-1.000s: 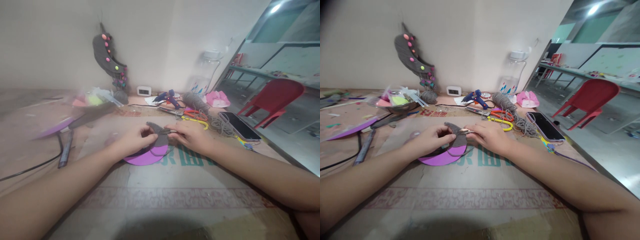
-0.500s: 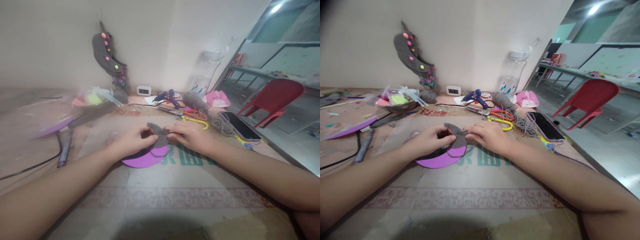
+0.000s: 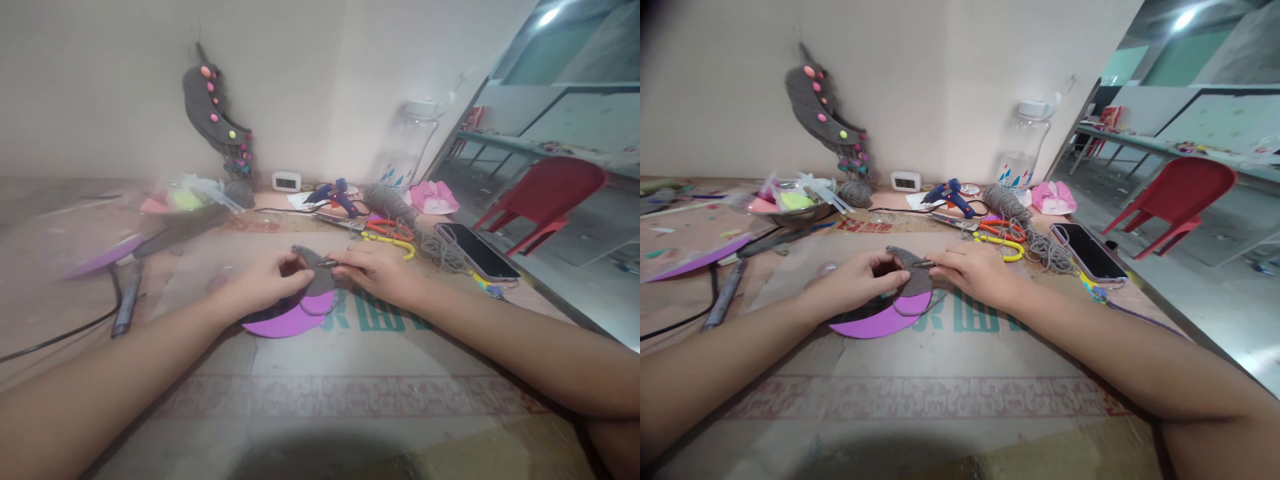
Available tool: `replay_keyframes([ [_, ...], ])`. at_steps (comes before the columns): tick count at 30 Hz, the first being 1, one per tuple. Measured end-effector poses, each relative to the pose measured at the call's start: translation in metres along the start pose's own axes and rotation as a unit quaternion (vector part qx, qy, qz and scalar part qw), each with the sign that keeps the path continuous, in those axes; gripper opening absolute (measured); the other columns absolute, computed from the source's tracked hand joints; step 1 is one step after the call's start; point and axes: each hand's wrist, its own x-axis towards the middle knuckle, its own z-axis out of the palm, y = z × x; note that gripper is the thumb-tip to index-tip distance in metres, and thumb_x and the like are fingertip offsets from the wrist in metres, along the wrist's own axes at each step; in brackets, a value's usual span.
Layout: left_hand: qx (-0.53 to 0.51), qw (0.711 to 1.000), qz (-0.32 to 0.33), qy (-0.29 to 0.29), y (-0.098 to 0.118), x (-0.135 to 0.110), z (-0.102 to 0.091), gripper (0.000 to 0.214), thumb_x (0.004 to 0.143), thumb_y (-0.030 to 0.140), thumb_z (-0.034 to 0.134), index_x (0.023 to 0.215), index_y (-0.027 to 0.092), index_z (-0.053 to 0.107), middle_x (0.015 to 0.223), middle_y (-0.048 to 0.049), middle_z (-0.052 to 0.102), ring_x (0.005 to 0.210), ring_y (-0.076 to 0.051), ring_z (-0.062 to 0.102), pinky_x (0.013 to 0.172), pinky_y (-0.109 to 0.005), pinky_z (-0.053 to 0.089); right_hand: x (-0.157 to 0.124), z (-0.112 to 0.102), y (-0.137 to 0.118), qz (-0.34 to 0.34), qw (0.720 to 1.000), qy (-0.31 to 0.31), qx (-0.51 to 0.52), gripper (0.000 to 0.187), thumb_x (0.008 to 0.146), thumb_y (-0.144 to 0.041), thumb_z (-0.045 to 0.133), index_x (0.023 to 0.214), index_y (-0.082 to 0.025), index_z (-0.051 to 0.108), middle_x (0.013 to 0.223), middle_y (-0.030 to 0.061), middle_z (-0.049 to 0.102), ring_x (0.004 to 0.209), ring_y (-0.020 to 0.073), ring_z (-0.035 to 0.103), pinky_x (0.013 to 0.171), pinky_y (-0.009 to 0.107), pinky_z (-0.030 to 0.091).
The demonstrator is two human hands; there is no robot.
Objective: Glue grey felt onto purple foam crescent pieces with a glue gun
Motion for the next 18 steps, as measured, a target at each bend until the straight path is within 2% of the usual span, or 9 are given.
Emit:
replay_keyframes([
  [3, 0.003, 1.0, 0.012, 0.009, -0.0019, 0.0011, 0.0, 0.028, 0.079, 0.043, 0.053, 0.074, 0.017, 0.06, 0.07, -0.0008, 0.062, 0.067, -0.015, 0.056, 0.064, -0.026, 0.043, -0.0002, 0.0011, 0.0002, 0.005, 1.0, 0.002, 0.006, 0.03, 0.092, -0.036, 0.049, 0.108, -0.019, 0.068, 0.082, 0.0056, 0.07, 0.072, 0.0149, 0.062, 0.063, 0.024, 0.043],
  [9, -0.015, 1.0, 0.01, 0.007, -0.0056, 0.0038, -0.0001, 0.028, 0.08, 0.043, 0.052, 0.081, 0.017, 0.062, 0.078, -0.0023, 0.065, 0.074, -0.017, 0.059, 0.069, -0.028, 0.044, 0.0006, -0.0008, 0.0007, 0.033, 0.998, 0.013, 0.06, 0.029, 0.093, -0.034, 0.049, 0.112, -0.018, 0.065, 0.088, 0.0047, 0.071, 0.076, 0.0144, 0.063, 0.068, 0.024, 0.044],
  [18, 0.032, 0.999, 0.014, 0.017, 0.0021, 0.0016, 0.0009, 0.026, 0.078, 0.039, 0.053, 0.08, 0.015, 0.063, 0.079, -0.0035, 0.066, 0.076, -0.019, 0.059, 0.071, -0.029, 0.045, 0.0001, 0.0, 0.0012, -0.018, 0.999, 0.018, -0.031, 0.032, 0.091, -0.039, 0.049, 0.108, -0.019, 0.067, 0.076, 0.0048, 0.068, 0.067, 0.0146, 0.059, 0.059, 0.024, 0.037],
])
